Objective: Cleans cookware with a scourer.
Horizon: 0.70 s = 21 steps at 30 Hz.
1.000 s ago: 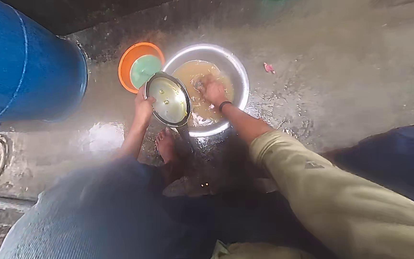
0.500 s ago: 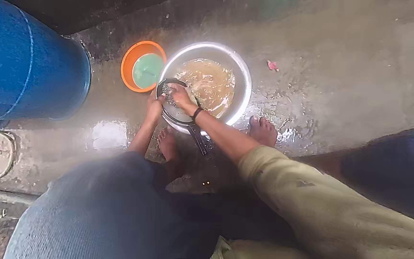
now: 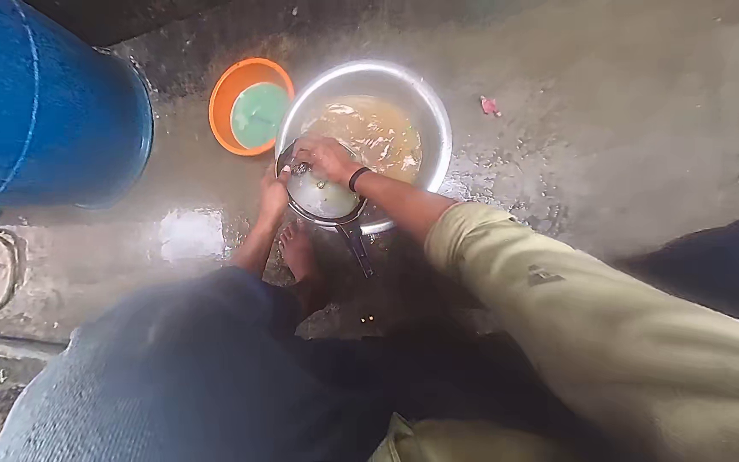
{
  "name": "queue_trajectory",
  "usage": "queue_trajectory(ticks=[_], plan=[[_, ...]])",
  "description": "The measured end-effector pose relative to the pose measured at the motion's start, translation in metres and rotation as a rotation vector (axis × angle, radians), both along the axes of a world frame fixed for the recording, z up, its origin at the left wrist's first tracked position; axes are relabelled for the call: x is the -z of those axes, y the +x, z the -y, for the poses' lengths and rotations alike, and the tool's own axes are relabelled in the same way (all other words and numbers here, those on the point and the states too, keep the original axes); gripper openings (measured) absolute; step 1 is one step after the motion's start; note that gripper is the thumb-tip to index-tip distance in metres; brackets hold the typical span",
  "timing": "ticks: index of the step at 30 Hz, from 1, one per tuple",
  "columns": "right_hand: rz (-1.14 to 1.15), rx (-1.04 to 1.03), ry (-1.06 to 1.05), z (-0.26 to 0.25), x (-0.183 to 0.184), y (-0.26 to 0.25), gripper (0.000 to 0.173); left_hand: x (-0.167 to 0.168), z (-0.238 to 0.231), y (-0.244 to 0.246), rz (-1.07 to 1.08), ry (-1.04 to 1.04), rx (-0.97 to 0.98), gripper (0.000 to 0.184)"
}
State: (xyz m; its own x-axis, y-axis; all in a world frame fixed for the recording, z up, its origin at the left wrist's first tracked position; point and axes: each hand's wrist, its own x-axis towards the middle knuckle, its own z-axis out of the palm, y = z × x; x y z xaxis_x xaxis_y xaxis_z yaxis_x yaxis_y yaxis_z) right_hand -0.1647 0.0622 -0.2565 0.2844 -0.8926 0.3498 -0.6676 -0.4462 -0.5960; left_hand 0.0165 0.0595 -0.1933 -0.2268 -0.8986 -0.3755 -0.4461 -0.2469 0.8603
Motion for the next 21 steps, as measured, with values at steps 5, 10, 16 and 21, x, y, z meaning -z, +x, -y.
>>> queue_trajectory(ticks=[5, 10, 16, 21], plan=[[-0.139, 0.283, 0.304, -0.028, 0.001, -0.006, 0.028, 0.006, -0.007, 0.004, -0.017, -0.040, -0.065, 0.034], [-0.293, 0.413, 0.891, -0.068, -0.055, 0.008, 0.020, 0.000, 0.000, -0.005, 0.070, -0.125, -0.026, 0.032], [-0.041, 0.184, 0.745, -0.083, -0.073, 0.046, 0.020, -0.004, 0.012, 0.001, 0.077, -0.245, -0.050, 0.030], [0.012, 0.216, 0.223, -0.054, -0.050, 0.057, 0.022, -0.006, 0.004, 0.003, 0.187, -0.209, 0.002, 0.031]])
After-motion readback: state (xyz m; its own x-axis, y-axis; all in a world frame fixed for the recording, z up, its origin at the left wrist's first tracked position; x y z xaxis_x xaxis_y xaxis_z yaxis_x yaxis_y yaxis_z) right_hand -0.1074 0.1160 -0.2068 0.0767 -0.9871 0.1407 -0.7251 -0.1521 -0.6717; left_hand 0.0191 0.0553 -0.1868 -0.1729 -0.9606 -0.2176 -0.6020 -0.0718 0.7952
